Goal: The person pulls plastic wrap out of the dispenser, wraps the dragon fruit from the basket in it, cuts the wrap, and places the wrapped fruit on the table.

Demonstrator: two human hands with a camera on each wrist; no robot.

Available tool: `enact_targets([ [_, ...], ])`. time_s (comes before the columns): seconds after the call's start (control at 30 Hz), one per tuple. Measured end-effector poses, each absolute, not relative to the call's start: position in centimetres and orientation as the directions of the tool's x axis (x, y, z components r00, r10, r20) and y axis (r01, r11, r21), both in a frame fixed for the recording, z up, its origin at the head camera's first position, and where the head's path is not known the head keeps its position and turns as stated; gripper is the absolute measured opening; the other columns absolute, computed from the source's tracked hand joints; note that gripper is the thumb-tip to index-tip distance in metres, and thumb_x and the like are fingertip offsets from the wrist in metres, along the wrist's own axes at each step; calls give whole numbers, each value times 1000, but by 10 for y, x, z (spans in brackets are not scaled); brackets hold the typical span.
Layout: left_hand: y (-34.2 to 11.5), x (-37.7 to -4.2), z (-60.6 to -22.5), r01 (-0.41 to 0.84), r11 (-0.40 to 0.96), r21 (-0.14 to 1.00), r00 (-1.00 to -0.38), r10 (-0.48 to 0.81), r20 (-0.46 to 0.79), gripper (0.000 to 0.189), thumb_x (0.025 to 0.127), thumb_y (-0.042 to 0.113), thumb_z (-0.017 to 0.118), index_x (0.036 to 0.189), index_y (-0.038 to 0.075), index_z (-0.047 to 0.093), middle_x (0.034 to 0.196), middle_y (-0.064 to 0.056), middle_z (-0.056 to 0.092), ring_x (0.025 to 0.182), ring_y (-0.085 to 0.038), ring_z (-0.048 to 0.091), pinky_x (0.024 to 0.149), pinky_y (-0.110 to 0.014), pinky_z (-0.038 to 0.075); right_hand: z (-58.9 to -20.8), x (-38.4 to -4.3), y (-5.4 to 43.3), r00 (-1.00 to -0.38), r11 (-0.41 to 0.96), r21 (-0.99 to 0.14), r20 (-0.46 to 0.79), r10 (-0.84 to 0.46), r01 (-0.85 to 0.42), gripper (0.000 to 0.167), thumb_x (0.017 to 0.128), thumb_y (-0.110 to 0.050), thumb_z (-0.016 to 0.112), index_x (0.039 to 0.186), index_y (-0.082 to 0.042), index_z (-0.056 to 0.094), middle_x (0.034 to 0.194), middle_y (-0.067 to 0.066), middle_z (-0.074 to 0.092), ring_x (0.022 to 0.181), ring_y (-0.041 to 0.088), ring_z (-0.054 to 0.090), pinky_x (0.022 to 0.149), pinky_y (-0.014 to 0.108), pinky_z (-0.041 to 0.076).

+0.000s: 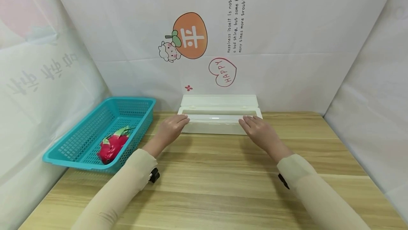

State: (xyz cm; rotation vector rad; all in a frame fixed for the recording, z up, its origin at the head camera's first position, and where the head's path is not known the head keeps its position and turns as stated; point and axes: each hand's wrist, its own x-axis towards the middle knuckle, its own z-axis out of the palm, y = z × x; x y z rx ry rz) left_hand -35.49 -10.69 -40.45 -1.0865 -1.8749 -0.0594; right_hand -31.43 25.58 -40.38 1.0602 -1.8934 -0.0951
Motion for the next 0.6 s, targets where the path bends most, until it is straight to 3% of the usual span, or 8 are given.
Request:
enact_targets([
  [0.17, -106, -349, -400, 706, 598, -380, -153, 653, 742, 13, 82, -4, 72, 93, 3, 74, 92, -8, 72, 83, -22, 70, 78, -33, 56, -401, -309, 255, -156, 616, 469, 702, -695, -633, 31, 75, 15, 62, 105, 8, 67, 95, 23, 70, 81, 38, 69, 72, 48, 56],
  [0.27, -107, -346, -399, 705, 597, -383, -154, 656, 739, 13, 83, -4, 71, 93, 4, 74, 92, -7, 72, 83, -21, 70, 78, -32, 56, -399, -307, 255, -141, 620, 473, 713, -687, -627, 24, 91, 10, 49, 104, 7, 68, 94, 21, 71, 80, 36, 70, 72, 46, 56],
  [0.37, -108, -343, -398, 707, 594, -384, -146, 654, 743, 14, 81, -4, 73, 93, 4, 74, 92, -7, 72, 83, -21, 70, 78, -32, 56, -397, -304, 253, -125, 624, 475, 725, -677, -621, 38, 104, 2, 32, 103, 5, 69, 93, 20, 71, 79, 34, 70, 70, 45, 57],
  [0.43, -109, -341, -397, 706, 592, -389, -134, 650, 748, 15, 80, -5, 74, 93, 3, 74, 92, -7, 72, 83, -21, 70, 78, -33, 56, -396, -303, 253, -115, 622, 472, 732, -671, -625, 45, 106, -2, 26, 103, 5, 70, 93, 20, 71, 78, 34, 70, 68, 45, 57],
  [0.6, -110, -336, -394, 697, 586, -413, -106, 654, 749, 18, 78, -5, 75, 94, 2, 73, 93, -8, 73, 84, -21, 70, 79, -34, 56, -390, -297, 250, -99, 620, 469, 742, -663, -629, 44, 104, 0, 26, 103, 7, 69, 92, 20, 71, 77, 34, 70, 67, 45, 57],
])
